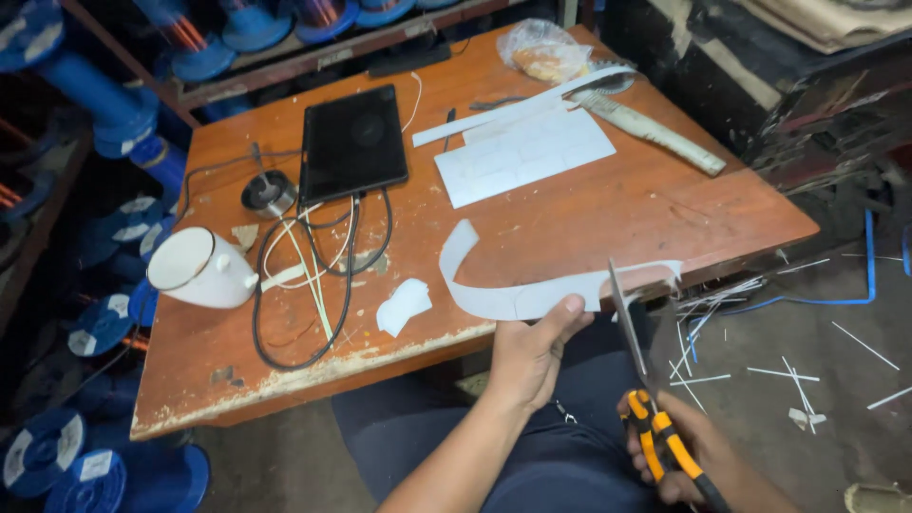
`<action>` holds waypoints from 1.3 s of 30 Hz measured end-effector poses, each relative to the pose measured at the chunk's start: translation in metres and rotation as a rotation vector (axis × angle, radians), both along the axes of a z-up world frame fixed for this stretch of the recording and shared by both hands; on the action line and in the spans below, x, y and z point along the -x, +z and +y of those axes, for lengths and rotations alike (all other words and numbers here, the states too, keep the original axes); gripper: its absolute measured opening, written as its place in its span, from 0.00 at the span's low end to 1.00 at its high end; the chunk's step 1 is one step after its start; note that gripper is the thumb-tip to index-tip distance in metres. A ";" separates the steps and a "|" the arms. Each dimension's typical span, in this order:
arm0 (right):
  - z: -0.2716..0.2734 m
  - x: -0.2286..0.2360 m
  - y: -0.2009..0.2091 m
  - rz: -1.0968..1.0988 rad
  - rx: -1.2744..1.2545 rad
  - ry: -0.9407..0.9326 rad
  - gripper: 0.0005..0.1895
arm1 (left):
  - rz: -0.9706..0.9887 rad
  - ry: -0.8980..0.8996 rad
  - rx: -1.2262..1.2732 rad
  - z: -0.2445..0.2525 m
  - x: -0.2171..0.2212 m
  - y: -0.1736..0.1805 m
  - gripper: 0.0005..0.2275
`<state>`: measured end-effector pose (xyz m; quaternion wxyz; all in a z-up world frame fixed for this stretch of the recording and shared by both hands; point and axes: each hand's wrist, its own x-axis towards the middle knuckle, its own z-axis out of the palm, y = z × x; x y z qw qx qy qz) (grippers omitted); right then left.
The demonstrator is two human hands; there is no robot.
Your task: Cutting out curved shapes from a sheet of paper using scissors
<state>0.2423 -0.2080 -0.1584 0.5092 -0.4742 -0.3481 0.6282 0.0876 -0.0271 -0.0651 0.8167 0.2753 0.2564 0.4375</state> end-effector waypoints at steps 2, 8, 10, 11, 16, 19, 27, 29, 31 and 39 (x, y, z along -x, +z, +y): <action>0.001 0.002 -0.010 0.026 -0.068 -0.006 0.47 | -0.033 0.048 -0.018 -0.001 -0.007 0.012 0.23; 0.018 0.010 -0.013 -0.030 -0.030 -0.100 0.39 | 0.017 0.095 -0.098 -0.009 -0.022 0.025 0.22; 0.025 0.012 0.001 -0.037 -0.106 -0.108 0.46 | 0.043 0.090 -0.122 -0.011 -0.025 0.027 0.21; 0.029 0.012 0.006 -0.088 -0.120 -0.102 0.41 | 0.033 0.131 -0.104 -0.010 -0.026 0.027 0.21; 0.022 0.002 -0.010 -0.284 0.053 -0.040 0.42 | -0.061 0.280 -0.037 0.008 -0.025 0.022 0.26; 0.011 0.000 -0.004 -0.279 0.119 -0.008 0.39 | -0.042 0.270 0.007 0.013 -0.021 0.027 0.20; 0.046 0.008 0.019 -0.118 -0.038 -0.069 0.34 | 0.107 0.216 -0.188 -0.005 -0.020 0.027 0.19; 0.055 0.011 0.040 -0.182 -0.103 -0.046 0.37 | 0.126 0.228 -0.188 -0.006 -0.017 0.029 0.17; 0.056 0.008 0.044 -0.244 -0.165 -0.025 0.45 | 0.147 0.240 -0.186 -0.004 -0.013 0.030 0.15; -0.003 -0.052 0.002 -0.466 0.361 0.154 0.52 | 0.154 0.398 -0.084 0.039 0.003 0.044 0.15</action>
